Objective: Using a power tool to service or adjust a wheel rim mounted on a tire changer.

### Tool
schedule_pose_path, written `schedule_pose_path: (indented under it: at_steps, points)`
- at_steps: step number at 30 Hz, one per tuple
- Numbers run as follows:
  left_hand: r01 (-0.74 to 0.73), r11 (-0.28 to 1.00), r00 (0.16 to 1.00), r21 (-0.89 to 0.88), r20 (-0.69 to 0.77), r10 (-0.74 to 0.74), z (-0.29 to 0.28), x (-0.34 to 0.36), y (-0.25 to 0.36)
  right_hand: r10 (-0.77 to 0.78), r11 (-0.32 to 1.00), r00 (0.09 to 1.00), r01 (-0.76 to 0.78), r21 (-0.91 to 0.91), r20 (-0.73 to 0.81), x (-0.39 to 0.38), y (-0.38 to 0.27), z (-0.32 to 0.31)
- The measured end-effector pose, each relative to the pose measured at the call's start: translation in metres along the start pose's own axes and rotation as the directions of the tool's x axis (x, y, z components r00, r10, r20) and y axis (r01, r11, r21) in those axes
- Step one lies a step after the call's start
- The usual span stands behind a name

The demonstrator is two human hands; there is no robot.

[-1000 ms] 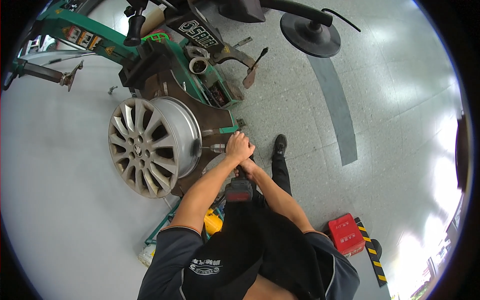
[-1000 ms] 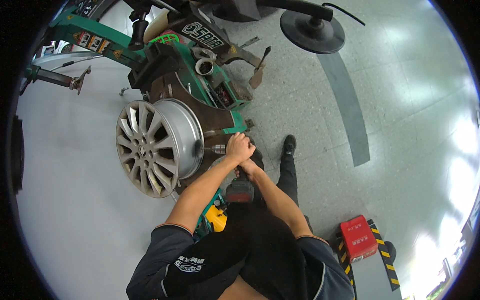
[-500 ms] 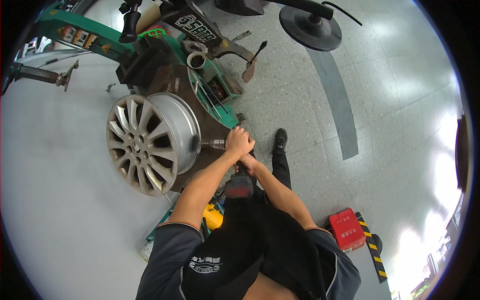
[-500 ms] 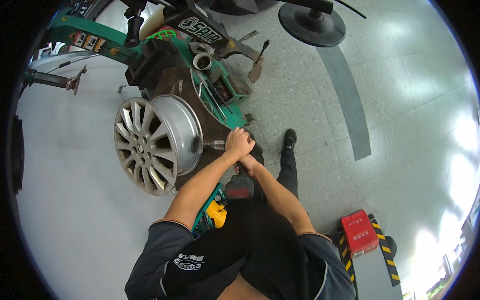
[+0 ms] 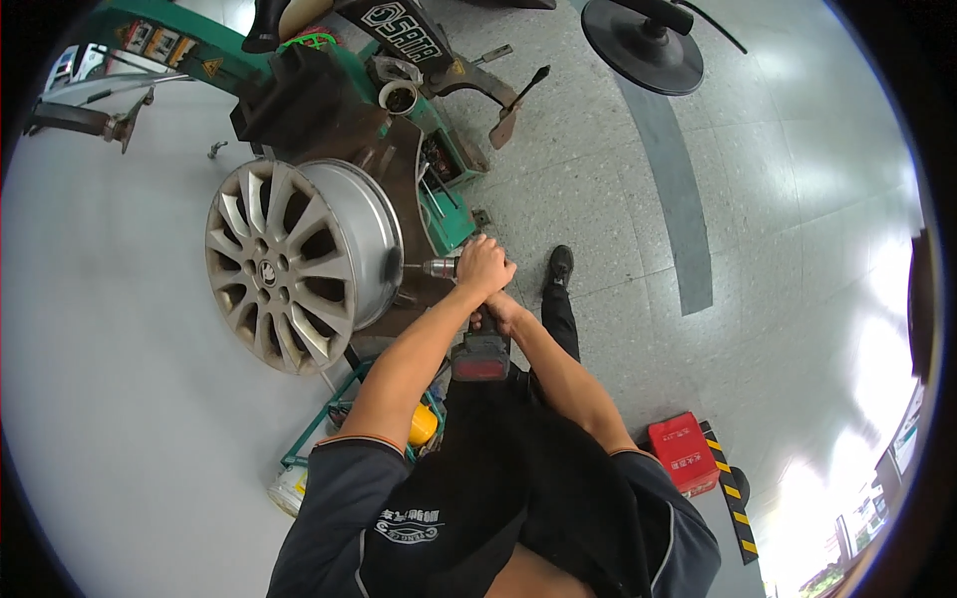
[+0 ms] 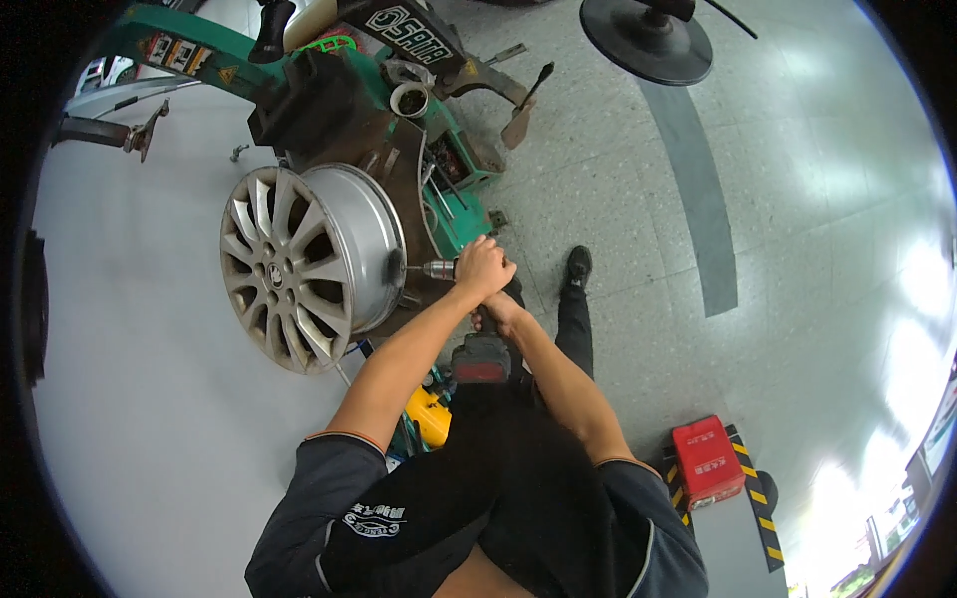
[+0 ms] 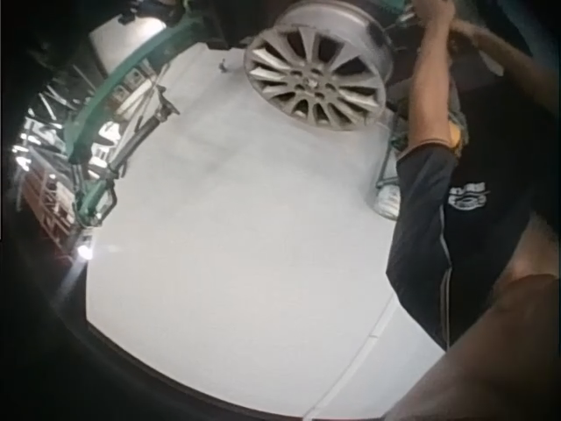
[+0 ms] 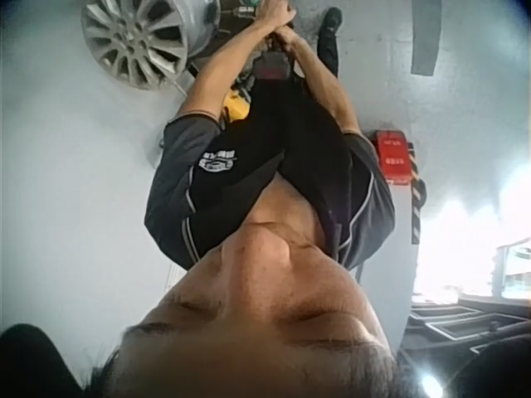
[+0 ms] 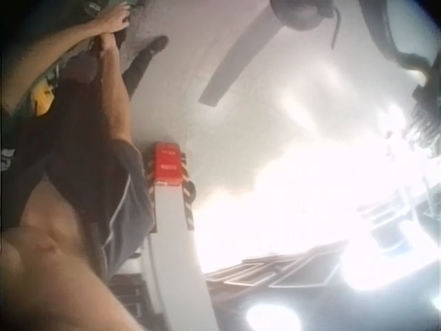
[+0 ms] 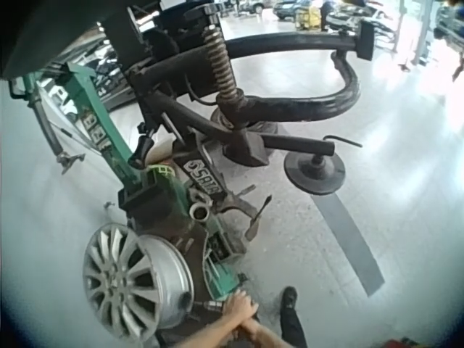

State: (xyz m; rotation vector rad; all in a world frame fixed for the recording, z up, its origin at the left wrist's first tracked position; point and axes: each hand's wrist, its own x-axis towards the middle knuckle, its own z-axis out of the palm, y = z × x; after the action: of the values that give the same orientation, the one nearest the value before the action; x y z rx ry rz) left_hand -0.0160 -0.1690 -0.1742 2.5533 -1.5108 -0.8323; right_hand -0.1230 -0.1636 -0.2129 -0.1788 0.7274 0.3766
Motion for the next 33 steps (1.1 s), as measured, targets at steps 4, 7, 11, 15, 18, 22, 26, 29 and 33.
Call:
schedule_pose_path:
  at_steps: [4, 7, 11, 15, 18, 22, 26, 29, 33]
  points:
    - [-0.019, 0.999, 1.0, 0.032, 0.0, 0.019, 0.004, 0.003, -0.007, -0.026, 0.999, 0.999, 0.026, 0.025, 0.02, 0.004, 0.004, 0.005]
    - [-0.02, 0.999, 0.998, 0.038, 0.054, 0.018, 0.006, 0.001, -0.005, -0.04, 0.999, 0.999, 0.04, 0.025, 0.014, 0.004, 0.008, 0.003]
    - [-0.021, 0.999, 0.997, 0.041, 0.069, 0.018, 0.011, -0.003, -0.006, -0.035, 0.999, 0.999, 0.034, 0.04, 0.03, 0.004, 0.015, 0.002]
    - [-0.037, 0.997, 0.999, 0.069, -0.01, 0.038, 0.017, -0.003, -0.011, -0.069, 0.997, 0.997, 0.068, 0.034, 0.03, 0.002, 0.012, 0.007]
    - [-0.067, 0.996, 0.997, 0.058, -0.031, 0.069, 0.015, -0.002, -0.009, -0.061, 0.997, 0.998, 0.06, 0.039, 0.018, -0.003, 0.008, 0.01]
    - [-0.078, 0.994, 0.994, 0.074, -0.073, 0.083, 0.014, -0.002, -0.01, -0.049, 0.997, 0.999, 0.048, 0.053, 0.011, -0.002, 0.007, 0.01]
    - [-0.073, 0.996, 0.996, 0.047, -0.047, 0.076, 0.011, 0.004, -0.009, -0.071, 0.997, 0.997, 0.071, 0.033, 0.01, 0.003, 0.005, 0.007]
    - [-0.069, 0.996, 0.995, 0.052, -0.072, 0.072, 0.009, 0.004, -0.01, -0.063, 0.997, 0.998, 0.062, 0.047, 0.009, 0.005, 0.002, 0.008]
    - [-0.068, 0.997, 0.993, 0.037, -0.092, 0.072, 0.006, 0.006, -0.006, -0.043, 0.998, 0.999, 0.043, 0.04, 0.002, 0.005, 0.0, 0.005]
